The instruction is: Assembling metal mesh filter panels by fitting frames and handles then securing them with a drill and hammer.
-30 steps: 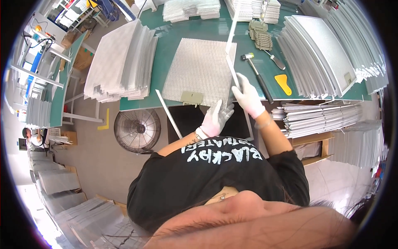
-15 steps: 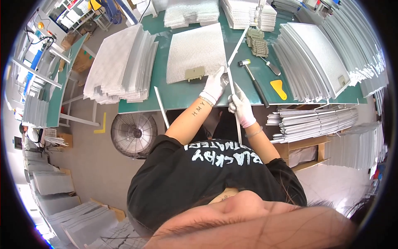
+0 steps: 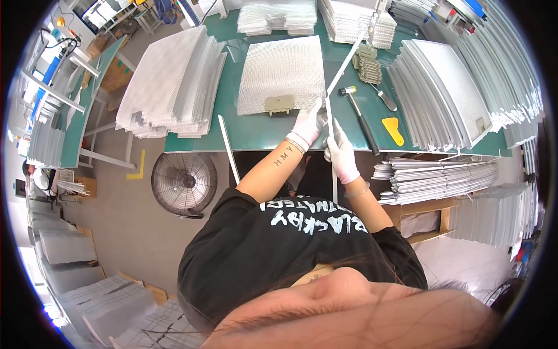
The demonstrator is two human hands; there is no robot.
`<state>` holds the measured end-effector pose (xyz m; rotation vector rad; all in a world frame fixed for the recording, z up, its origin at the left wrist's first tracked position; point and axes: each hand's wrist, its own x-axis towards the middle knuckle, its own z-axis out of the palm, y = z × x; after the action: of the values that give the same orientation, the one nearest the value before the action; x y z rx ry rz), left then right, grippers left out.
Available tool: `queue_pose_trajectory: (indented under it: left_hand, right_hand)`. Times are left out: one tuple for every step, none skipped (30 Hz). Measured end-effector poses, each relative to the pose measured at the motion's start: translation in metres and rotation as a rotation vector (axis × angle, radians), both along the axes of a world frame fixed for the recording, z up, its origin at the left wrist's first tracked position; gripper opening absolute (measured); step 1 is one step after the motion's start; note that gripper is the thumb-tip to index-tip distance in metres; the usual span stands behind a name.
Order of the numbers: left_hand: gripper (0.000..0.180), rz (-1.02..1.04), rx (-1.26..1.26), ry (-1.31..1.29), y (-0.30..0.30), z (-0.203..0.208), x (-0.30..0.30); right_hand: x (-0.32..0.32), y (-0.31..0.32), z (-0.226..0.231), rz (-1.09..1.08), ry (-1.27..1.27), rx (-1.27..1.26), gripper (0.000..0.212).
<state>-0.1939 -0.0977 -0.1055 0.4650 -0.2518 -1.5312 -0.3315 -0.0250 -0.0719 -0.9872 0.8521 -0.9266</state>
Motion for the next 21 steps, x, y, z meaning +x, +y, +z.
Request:
queue_pose_trajectory:
  left_hand:
    - [0.017,0.019,0.002,-0.096,0.000,-0.001,0.000]
    - [0.015,0.029,0.006,-0.023,-0.001,-0.001,-0.001]
    - [0.015,0.032,0.008,-0.020,0.001,0.003,-0.003]
    - [0.015,0.024,0.041,-0.046,0.004,0.007,-0.006]
    - [0.015,0.016,0.073,-0.072,0.006,0.011,-0.007]
    - [0.017,0.030,0.076,-0.051,0.007,0.015,-0.007]
    - [0.017,0.033,0.077,-0.049,0.006,0.014,-0.006]
    - [0.018,0.046,0.070,-0.049,0.005,0.014,-0.004]
    - [0.019,0.063,0.063,-0.049,0.005,0.011,-0.002]
    - [0.021,0.265,-0.228,-0.882,0.011,0.002,-0.003]
    - [0.027,-0.184,-0.072,-0.298,0.009,-0.003,0.004]
    - [0.031,-0.136,-0.093,-0.166,0.013,0.002,-0.004]
    - [0.034,-0.079,-0.115,-0.039,0.021,0.003,-0.010]
    - [0.037,-0.176,-0.106,0.029,0.032,0.001,-0.007]
    - [0.039,-0.268,-0.100,0.095,0.044,-0.003,-0.002]
    - [0.041,-0.275,-0.069,0.139,0.065,0.002,-0.003]
    - [0.041,-0.274,-0.069,0.140,0.087,0.018,0.004]
    - [0.040,-0.280,-0.162,-0.185,0.110,0.041,0.020]
    - [0.040,-0.282,-0.255,-0.511,0.126,0.058,0.042]
    - [0.037,-0.050,-0.213,-1.014,0.132,0.068,0.069]
    - [0.034,0.211,-0.147,-1.505,0.136,0.074,0.098]
  right_hand:
    - [0.001,0.002,0.000,-0.011,0.027,-0.024,0.058]
    - [0.002,0.003,0.001,-0.022,0.054,-0.047,0.057]
    - [0.002,0.000,0.003,-0.019,0.057,-0.045,0.057]
    - [0.001,-0.007,0.006,-0.029,0.115,-0.075,0.056]
    - [0.000,-0.016,0.010,-0.039,0.173,-0.106,0.055]
    - [-0.003,-0.024,0.017,0.008,0.201,-0.091,0.053]
    - [-0.005,-0.036,0.016,0.076,0.223,-0.117,0.052]
    - [-0.005,-0.049,0.017,0.095,0.250,-0.128,0.051]
    - [-0.001,-0.063,0.021,0.118,0.277,-0.138,0.050]
    - [0.009,-0.071,0.031,0.073,0.310,-0.153,0.048]
    - [0.013,-0.089,0.029,0.082,0.291,-0.147,0.043]
    - [0.014,-0.102,0.033,0.099,0.340,-0.112,0.040]
    - [0.018,-0.114,0.037,0.124,0.384,-0.081,0.037]
    - [0.020,-0.122,0.039,0.125,0.382,-0.043,0.033]
    - [0.025,-0.127,0.039,0.138,0.358,-0.023,0.026]
    - [0.023,-0.135,0.029,0.160,0.339,-0.011,0.022]
    - [0.018,-0.143,0.018,0.179,0.320,0.003,0.020]
    - [0.012,-0.146,0.014,0.179,0.318,0.003,0.020]
    - [0.007,-0.146,0.011,0.185,0.257,0.039,0.020]
    - [0.001,-0.144,0.009,0.188,0.197,0.075,0.019]
    - [0.000,-0.141,0.011,0.196,0.198,0.076,0.019]
